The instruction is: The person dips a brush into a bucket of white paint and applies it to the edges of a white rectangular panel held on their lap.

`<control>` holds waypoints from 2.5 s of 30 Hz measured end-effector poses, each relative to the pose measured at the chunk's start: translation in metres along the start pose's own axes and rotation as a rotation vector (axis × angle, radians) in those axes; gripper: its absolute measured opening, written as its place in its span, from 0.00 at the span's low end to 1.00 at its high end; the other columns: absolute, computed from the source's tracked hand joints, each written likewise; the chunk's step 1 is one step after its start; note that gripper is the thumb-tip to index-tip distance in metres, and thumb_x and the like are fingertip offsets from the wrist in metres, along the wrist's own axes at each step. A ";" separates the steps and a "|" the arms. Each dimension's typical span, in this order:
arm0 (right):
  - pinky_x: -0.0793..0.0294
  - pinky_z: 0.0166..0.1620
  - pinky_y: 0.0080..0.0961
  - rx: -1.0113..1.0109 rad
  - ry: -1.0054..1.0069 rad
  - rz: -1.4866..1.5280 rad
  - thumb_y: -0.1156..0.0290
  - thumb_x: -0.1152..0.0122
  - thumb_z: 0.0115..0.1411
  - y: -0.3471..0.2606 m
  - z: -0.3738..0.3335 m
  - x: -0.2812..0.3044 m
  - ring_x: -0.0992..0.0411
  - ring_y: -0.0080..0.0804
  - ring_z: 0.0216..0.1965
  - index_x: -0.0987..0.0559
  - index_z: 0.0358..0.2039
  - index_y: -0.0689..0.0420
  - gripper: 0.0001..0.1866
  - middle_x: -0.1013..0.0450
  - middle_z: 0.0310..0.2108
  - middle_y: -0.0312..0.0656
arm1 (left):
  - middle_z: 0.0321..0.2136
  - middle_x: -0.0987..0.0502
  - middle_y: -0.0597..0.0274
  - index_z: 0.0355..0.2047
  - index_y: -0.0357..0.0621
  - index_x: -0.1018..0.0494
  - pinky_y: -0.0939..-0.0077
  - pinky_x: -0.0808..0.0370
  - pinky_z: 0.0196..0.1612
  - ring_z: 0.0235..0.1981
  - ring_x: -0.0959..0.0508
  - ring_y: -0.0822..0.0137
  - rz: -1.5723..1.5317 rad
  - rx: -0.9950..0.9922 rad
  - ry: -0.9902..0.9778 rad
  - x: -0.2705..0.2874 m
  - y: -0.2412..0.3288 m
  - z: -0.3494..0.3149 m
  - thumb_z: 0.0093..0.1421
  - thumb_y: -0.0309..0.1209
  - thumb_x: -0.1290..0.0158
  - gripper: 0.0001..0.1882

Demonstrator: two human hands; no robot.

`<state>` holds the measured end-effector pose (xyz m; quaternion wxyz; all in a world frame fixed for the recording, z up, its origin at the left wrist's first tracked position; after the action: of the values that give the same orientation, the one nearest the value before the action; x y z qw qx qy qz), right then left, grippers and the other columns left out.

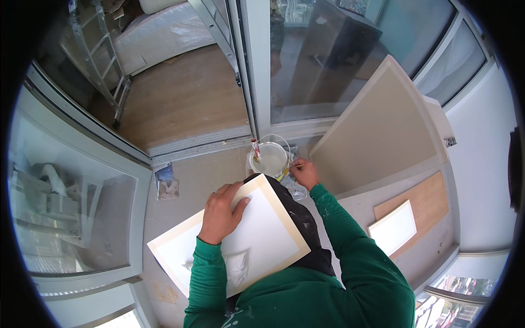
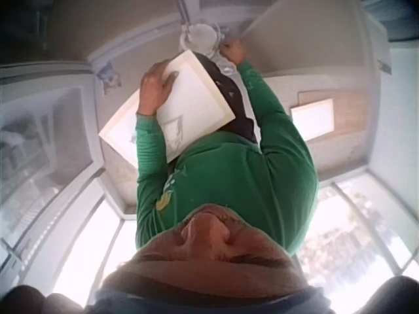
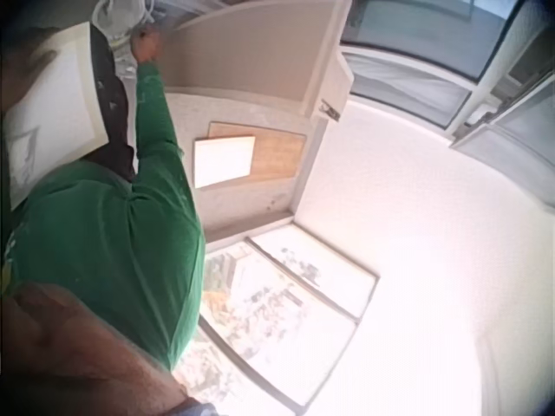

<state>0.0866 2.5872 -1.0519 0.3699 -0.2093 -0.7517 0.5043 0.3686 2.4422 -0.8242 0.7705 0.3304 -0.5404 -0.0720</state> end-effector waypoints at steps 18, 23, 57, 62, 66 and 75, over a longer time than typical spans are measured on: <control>0.17 0.36 0.31 0.068 -0.051 0.972 0.78 0.38 0.71 -0.039 -0.110 0.092 0.18 0.33 0.36 0.20 0.51 0.60 0.10 0.17 0.40 0.47 | 0.47 0.16 0.42 0.57 0.36 0.21 0.52 0.20 0.53 0.46 0.16 0.39 -0.026 -0.040 0.010 -0.005 0.008 0.002 0.66 0.31 0.36 0.21; 0.16 0.36 0.30 0.228 -0.041 0.698 0.76 0.39 0.72 -0.109 -0.148 0.102 0.18 0.33 0.36 0.19 0.48 0.61 0.06 0.18 0.41 0.47 | 0.46 0.16 0.43 0.56 0.36 0.21 0.53 0.20 0.53 0.45 0.16 0.41 -0.039 -0.060 0.009 -0.012 0.007 0.004 0.66 0.31 0.37 0.20; 0.17 0.43 0.26 0.588 -0.069 0.018 0.84 0.32 0.63 -0.180 -0.179 0.082 0.15 0.31 0.38 0.17 0.42 0.67 0.07 0.15 0.37 0.47 | 0.45 0.16 0.44 0.56 0.39 0.21 0.51 0.21 0.56 0.45 0.16 0.41 -0.040 -0.032 0.010 -0.015 0.004 0.003 0.66 0.33 0.36 0.20; 0.17 0.43 0.25 0.578 -0.059 0.011 0.84 0.32 0.63 -0.181 -0.177 0.081 0.15 0.31 0.38 0.17 0.41 0.67 0.06 0.15 0.37 0.47 | 0.45 0.16 0.44 0.55 0.38 0.21 0.51 0.21 0.55 0.44 0.15 0.41 -0.045 -0.040 0.013 -0.015 0.004 0.003 0.66 0.33 0.36 0.20; 0.17 0.42 0.25 0.577 -0.061 0.008 0.83 0.31 0.63 -0.181 -0.175 0.079 0.15 0.31 0.38 0.16 0.41 0.66 0.06 0.15 0.37 0.48 | 0.45 0.15 0.44 0.55 0.38 0.20 0.52 0.21 0.55 0.43 0.15 0.42 -0.040 -0.037 0.012 -0.015 0.003 0.003 0.66 0.33 0.36 0.20; 0.18 0.39 0.25 0.637 -0.078 -0.014 0.85 0.37 0.67 -0.182 -0.175 0.077 0.19 0.28 0.34 0.17 0.44 0.65 0.06 0.18 0.36 0.45 | 0.46 0.15 0.44 0.56 0.36 0.20 0.52 0.20 0.55 0.45 0.15 0.42 -0.027 -0.021 -0.013 -0.014 0.005 0.004 0.66 0.31 0.37 0.20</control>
<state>0.1821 2.6726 -0.8213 0.3911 -0.0581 -0.5710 0.7194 0.3581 2.4508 -0.8315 0.7692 0.3291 -0.5403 -0.0902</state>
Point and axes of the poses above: each hand's wrist, its own z-axis towards the middle knuckle, its own x-axis out of the back of the hand, y = z × x, the point moved 6 cm from there along z, towards the middle knuckle
